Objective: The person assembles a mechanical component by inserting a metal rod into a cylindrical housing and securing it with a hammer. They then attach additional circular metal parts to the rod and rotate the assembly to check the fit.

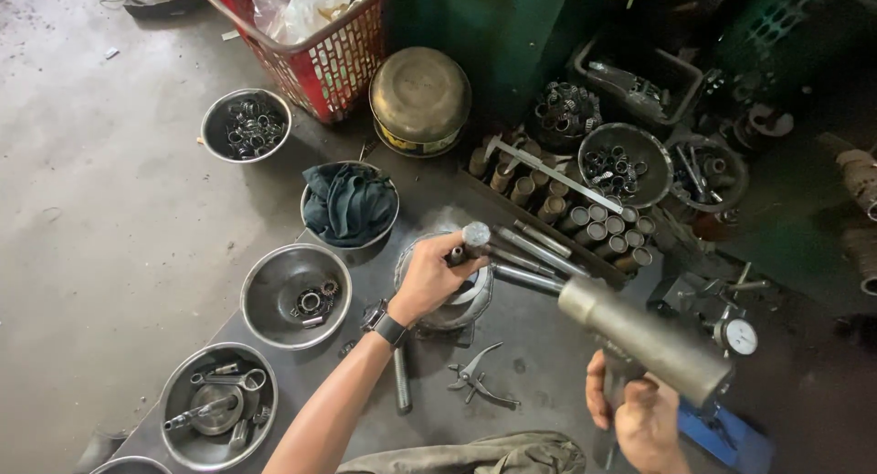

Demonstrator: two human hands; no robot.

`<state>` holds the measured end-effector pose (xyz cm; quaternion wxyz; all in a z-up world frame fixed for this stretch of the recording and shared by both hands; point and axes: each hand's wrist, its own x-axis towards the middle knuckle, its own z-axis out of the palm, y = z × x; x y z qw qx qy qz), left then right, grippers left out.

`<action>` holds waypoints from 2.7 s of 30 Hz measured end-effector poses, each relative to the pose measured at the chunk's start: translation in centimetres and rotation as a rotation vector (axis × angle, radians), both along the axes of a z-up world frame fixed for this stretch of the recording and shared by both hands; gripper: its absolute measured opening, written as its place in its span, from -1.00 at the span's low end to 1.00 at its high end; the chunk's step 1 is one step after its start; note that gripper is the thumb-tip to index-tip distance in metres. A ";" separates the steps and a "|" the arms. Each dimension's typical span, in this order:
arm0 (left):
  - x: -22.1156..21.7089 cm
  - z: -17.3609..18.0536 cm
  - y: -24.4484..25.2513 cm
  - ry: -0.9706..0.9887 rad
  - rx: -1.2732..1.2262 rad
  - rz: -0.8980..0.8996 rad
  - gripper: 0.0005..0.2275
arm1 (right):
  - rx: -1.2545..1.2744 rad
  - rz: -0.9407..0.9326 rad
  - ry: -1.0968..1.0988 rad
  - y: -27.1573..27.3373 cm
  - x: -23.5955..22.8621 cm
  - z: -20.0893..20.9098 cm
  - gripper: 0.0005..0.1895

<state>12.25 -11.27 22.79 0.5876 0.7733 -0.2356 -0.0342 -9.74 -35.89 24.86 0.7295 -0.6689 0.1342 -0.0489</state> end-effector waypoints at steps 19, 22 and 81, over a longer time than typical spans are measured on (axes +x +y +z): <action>0.2 -0.9 0.1 -0.047 -0.060 -0.107 -0.79 | -0.282 -0.099 0.288 1.5 8.3 15.1 -0.61; 0.3 -0.6 0.0 0.059 -0.105 -0.104 -0.77 | -0.322 -0.058 0.321 -16.3 6.3 9.8 -0.62; -1.8 3.5 4.0 -0.409 0.606 0.174 -0.26 | -0.606 -0.083 0.138 5.1 -4.4 -24.9 -0.82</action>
